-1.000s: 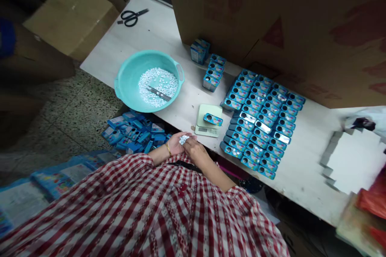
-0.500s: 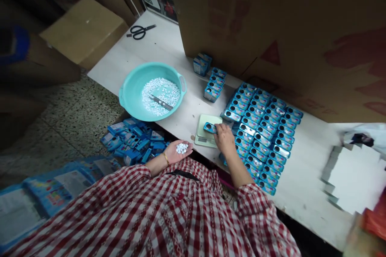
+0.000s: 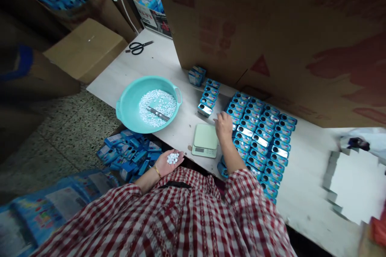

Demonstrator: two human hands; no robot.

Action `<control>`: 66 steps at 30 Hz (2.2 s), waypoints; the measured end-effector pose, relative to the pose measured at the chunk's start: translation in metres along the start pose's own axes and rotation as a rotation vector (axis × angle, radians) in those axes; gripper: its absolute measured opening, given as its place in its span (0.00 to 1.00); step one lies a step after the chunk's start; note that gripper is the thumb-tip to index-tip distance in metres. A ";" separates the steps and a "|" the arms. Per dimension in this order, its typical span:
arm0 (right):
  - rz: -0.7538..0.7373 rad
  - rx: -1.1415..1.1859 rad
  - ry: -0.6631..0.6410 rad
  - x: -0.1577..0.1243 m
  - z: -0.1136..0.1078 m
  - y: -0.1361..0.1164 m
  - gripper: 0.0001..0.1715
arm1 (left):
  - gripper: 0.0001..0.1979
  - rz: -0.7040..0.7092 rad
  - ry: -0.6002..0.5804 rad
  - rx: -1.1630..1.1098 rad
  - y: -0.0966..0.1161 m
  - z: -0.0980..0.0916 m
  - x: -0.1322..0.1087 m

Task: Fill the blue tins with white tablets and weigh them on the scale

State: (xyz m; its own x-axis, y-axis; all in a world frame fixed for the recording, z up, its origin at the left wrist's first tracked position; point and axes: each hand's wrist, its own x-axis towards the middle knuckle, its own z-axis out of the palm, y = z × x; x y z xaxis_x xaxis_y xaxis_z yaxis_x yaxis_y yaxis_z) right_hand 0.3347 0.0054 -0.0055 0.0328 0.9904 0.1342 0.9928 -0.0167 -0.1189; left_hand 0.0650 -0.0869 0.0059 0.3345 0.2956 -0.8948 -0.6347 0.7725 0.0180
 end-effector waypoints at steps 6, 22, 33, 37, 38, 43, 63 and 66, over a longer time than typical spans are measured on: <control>-0.011 -0.201 -0.100 -0.035 -0.009 0.037 0.12 | 0.09 -0.078 -0.062 0.052 -0.006 0.012 0.006; -0.293 -0.045 -0.210 -0.078 -0.037 -0.047 0.17 | 0.09 -0.116 -0.188 0.139 -0.012 0.025 0.013; -0.478 0.301 -0.373 -0.136 -0.033 -0.129 0.22 | 0.17 -0.182 -0.205 0.071 -0.018 0.007 0.018; -0.438 0.350 -0.387 -0.134 -0.029 -0.128 0.18 | 0.14 -0.182 -0.193 0.044 -0.019 0.001 0.017; -0.428 0.364 -0.384 -0.133 -0.028 -0.127 0.17 | 0.13 -0.182 -0.186 0.046 -0.018 0.001 0.017; -0.342 0.450 -0.419 -0.136 -0.024 -0.129 0.14 | 0.11 -0.168 -0.150 0.050 -0.018 0.000 0.017; -0.075 0.545 -0.085 -0.082 -0.036 -0.067 0.12 | 0.09 -0.034 -0.293 0.095 -0.014 0.076 0.025; -0.088 0.446 -0.085 -0.072 -0.027 -0.056 0.13 | 0.09 -0.001 -0.237 0.093 -0.012 0.076 0.026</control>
State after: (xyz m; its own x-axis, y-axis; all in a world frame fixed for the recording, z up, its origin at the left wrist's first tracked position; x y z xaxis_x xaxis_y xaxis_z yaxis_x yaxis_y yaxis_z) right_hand 0.2804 -0.0688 0.0184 -0.0770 0.9935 0.0840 0.8442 0.1098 -0.5247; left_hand 0.1348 -0.0458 0.0165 0.4960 0.4103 -0.7653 -0.5712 0.8179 0.0683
